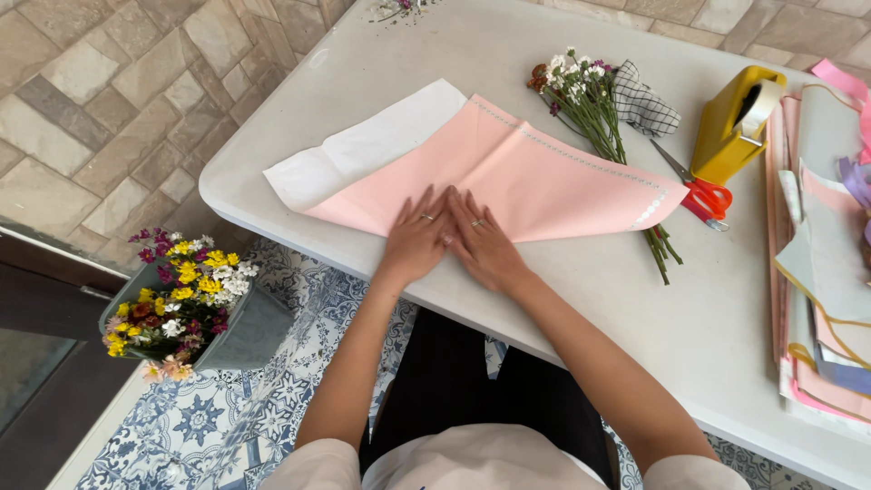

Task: The person prepares wrapping paper and then wraps a small bouquet of flowers by hand, folding and securing the paper.

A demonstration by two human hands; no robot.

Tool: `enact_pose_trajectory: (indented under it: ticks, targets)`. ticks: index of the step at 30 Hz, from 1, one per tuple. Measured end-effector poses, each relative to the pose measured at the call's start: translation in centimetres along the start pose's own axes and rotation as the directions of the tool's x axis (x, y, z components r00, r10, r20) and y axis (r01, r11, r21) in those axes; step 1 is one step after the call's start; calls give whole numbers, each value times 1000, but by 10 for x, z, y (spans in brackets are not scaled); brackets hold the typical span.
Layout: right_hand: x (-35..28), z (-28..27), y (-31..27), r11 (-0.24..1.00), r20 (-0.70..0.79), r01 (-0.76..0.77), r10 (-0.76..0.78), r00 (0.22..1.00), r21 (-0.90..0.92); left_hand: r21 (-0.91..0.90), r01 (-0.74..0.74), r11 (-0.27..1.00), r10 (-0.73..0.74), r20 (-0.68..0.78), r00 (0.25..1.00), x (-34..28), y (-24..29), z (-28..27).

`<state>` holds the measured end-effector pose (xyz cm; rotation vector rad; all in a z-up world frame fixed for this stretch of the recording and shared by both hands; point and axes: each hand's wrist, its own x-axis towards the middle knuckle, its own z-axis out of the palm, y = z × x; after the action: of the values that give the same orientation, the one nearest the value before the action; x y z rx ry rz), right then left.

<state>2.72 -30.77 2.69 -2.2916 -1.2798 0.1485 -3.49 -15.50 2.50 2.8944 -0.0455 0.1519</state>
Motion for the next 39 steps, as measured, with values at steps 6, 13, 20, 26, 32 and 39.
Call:
enact_pose_trajectory:
  ticks: [6,13,20,26,32,39]
  targets:
    - [-27,-20,38,961,59,-150,168,984,-233,-46,186,981,-186,14,982,-31,-52,-20]
    - [-76,-50,102,873,-17,-400,412,911,-278,-21,288,957,-285,97,954,-47,-75,-33]
    - [-97,-59,121,849,-43,-491,493,869,-196,20,286,958,-286,118,951,-44,-87,-24]
    - [-106,-62,147,850,-58,-517,514,856,-100,-5,295,955,-290,174,941,-49,-87,-35]
    - [-113,-70,152,862,-82,-505,500,862,-54,-18,300,954,-293,176,940,-52,-79,-42]
    - [-118,-72,162,818,-290,-575,557,778,28,-58,338,939,-324,169,931,-53,-63,-53]
